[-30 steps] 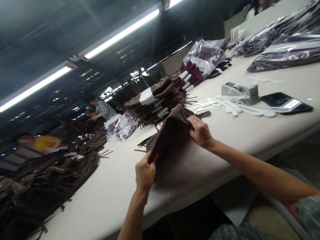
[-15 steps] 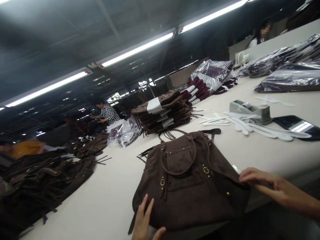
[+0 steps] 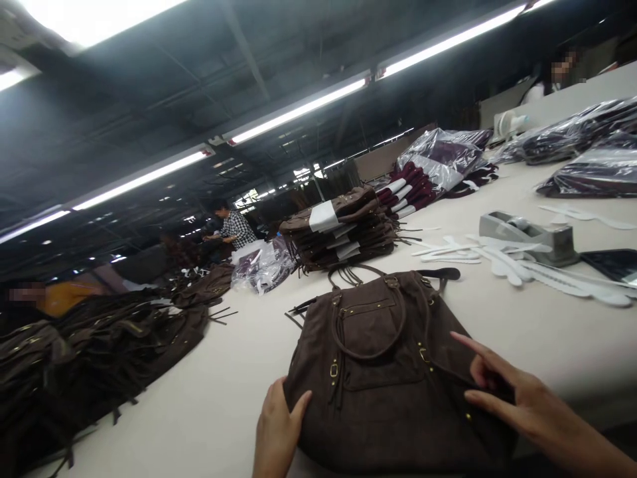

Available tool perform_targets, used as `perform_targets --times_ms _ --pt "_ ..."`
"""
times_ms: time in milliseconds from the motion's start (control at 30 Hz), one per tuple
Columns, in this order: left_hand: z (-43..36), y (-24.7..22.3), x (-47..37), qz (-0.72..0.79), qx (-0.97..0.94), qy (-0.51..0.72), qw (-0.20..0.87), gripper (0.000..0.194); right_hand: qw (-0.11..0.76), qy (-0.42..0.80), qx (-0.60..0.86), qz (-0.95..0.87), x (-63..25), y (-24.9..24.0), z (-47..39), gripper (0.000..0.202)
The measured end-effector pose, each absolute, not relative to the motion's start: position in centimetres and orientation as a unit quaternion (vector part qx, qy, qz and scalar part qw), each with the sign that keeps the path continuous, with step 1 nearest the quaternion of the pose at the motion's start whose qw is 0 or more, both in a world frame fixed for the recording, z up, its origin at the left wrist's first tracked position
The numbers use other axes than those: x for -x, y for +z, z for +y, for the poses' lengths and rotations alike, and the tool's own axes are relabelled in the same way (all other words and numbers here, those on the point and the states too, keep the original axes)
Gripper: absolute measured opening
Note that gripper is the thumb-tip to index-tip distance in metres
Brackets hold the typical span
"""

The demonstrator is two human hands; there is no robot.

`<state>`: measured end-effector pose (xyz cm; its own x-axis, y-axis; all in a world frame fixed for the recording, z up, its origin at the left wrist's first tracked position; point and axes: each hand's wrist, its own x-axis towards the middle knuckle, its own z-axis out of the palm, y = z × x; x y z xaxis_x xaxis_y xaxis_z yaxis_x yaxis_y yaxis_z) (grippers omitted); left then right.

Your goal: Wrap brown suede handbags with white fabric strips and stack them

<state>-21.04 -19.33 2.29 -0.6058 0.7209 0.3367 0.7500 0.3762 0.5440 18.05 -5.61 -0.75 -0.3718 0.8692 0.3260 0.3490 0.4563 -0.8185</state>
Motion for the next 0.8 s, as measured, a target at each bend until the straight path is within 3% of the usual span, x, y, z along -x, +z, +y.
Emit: perform_targets --times_ms 67,233,400,600,800 --pt "-19.3 2.4 21.6 -0.829 0.414 -0.375 -0.032 0.039 0.371 0.382 0.381 -0.756 -17.7 -0.2 -5.2 0.065" --pt "-17.7 4.1 22.5 -0.74 0.288 -0.593 -0.132 0.052 0.372 0.473 0.34 -0.723 -17.6 2.5 -2.4 0.061" --pt "-12.3 8.6 22.4 -0.597 0.168 -0.783 -0.055 0.046 0.364 0.454 0.323 -0.746 -17.1 7.4 1.4 0.055" --pt "-8.4 11.2 22.5 -0.606 0.181 -0.775 -0.008 0.043 0.358 0.185 0.266 -0.876 -16.3 9.5 1.7 0.048" --pt "-8.5 11.1 22.9 -0.633 0.204 -0.747 0.009 0.044 0.214 0.138 0.146 -0.956 -15.8 8.4 0.7 0.059"
